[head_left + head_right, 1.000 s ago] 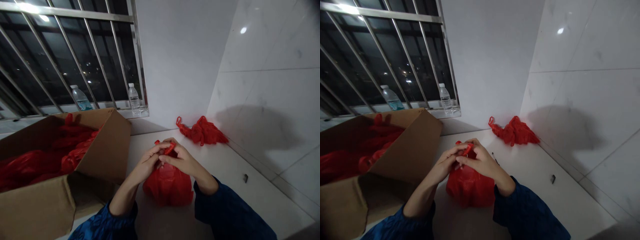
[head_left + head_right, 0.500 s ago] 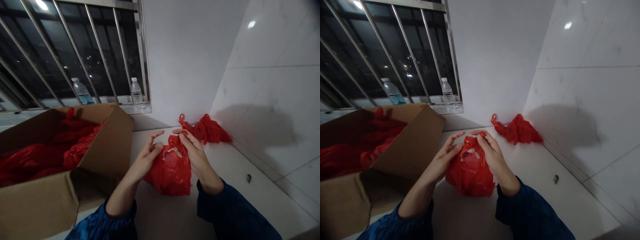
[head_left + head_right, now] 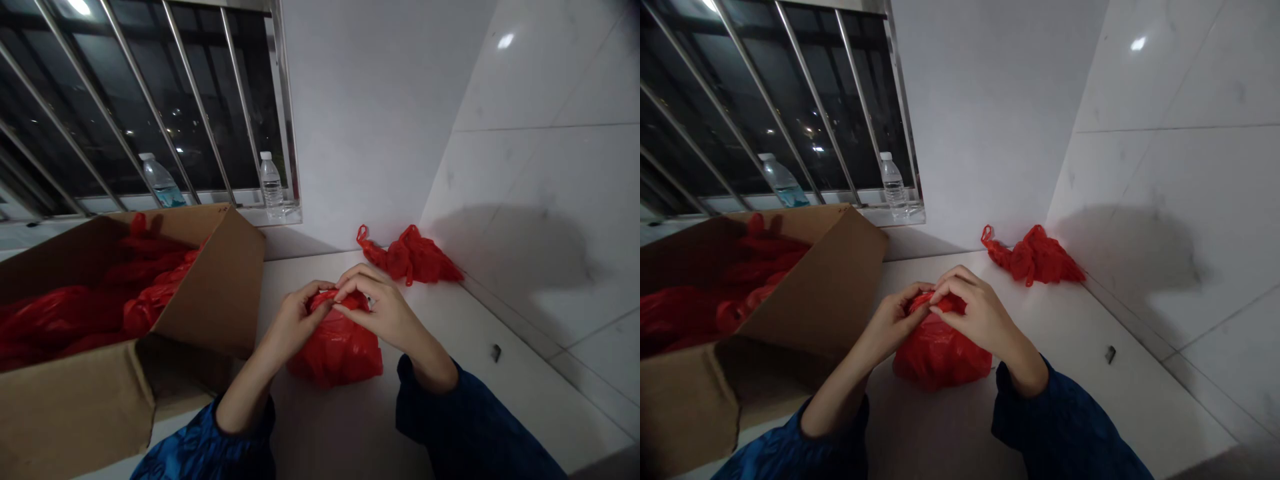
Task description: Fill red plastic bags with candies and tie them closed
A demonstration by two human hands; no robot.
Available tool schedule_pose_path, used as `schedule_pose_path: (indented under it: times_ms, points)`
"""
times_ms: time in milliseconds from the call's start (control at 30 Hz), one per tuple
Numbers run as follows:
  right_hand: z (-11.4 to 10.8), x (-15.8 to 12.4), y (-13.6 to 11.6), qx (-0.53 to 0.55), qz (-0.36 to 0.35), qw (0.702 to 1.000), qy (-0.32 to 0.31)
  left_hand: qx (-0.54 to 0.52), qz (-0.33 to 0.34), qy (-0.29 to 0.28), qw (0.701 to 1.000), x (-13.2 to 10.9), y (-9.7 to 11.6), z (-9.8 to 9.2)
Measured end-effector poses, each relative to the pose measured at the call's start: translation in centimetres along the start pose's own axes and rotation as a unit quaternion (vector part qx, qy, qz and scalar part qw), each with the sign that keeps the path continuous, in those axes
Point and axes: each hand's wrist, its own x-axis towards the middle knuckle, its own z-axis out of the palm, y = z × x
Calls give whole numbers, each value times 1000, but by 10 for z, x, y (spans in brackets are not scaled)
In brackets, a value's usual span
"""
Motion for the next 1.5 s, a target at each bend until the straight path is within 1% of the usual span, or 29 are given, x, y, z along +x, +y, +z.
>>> schedule_pose_path:
  times_ms: [67, 200, 267, 367, 467, 567, 667, 767, 900, 1033, 1100, 1200, 1267, 1300, 1367, 1400, 1433, 1467, 1500]
  points:
    - [-1, -1, 0, -18, -8, 1000, 1, -29, -7, 11, 999, -1, 3, 0]
    - [-5, -3, 1, -47, -11, 999, 26, -135, -41, -10, 990, -4, 13, -2]
    - [-6, -4, 2, -54, -14, 998, 29, -138, -50, 18, 989, -4, 16, -2]
    - [-8, -6, 0, -59, -19, 998, 17, -99, -43, 85, 990, -4, 15, 0]
    - [-12, -6, -3, -66, -25, 997, -3, -46, -18, 123, 991, -4, 11, 1]
    - [-23, -9, -6, -53, -26, 998, -27, 19, 15, 173, 985, -3, 2, -4]
    - [-40, -16, -9, -44, 2, 996, -72, 83, 27, 238, 967, -1, -8, -16]
    - [-59, -25, -7, -62, 55, 989, -127, 169, 23, 258, 951, 0, -15, -27]
    - [-74, -32, 2, -83, 107, 975, -179, 267, 14, 258, 929, 3, -25, -35]
    - [-77, -32, 12, -75, 143, 963, -214, 308, 17, 259, 915, 7, -35, -35]
    - [-77, -32, 16, -45, 165, 960, -224, 282, 18, 246, 927, 8, -35, -30]
    - [-81, -37, 26, 11, 220, 949, -225, 166, 4, 204, 965, 0, -33, -20]
    - [-83, -46, 39, 14, 252, 949, -191, 100, -4, 178, 979, -12, -34, -13]
    - [-82, -52, 46, -5, 261, 953, -156, 88, -12, 168, 982, -20, -37, -9]
    - [-74, -65, 64, -79, 261, 960, -66, 102, -33, 137, 985, -35, -44, 1]
    - [-66, -70, 73, -119, 255, 959, -23, 124, -44, 115, 985, -41, -48, 7]
    - [-56, -75, 81, -145, 243, 959, 1, 150, -52, 89, 983, -46, -53, 13]
    - [-43, -79, 87, -144, 220, 965, -5, 177, -54, 61, 981, -49, -57, 21]
    - [-28, -81, 93, -119, 198, 973, -25, 204, -47, 35, 977, -51, -60, 29]
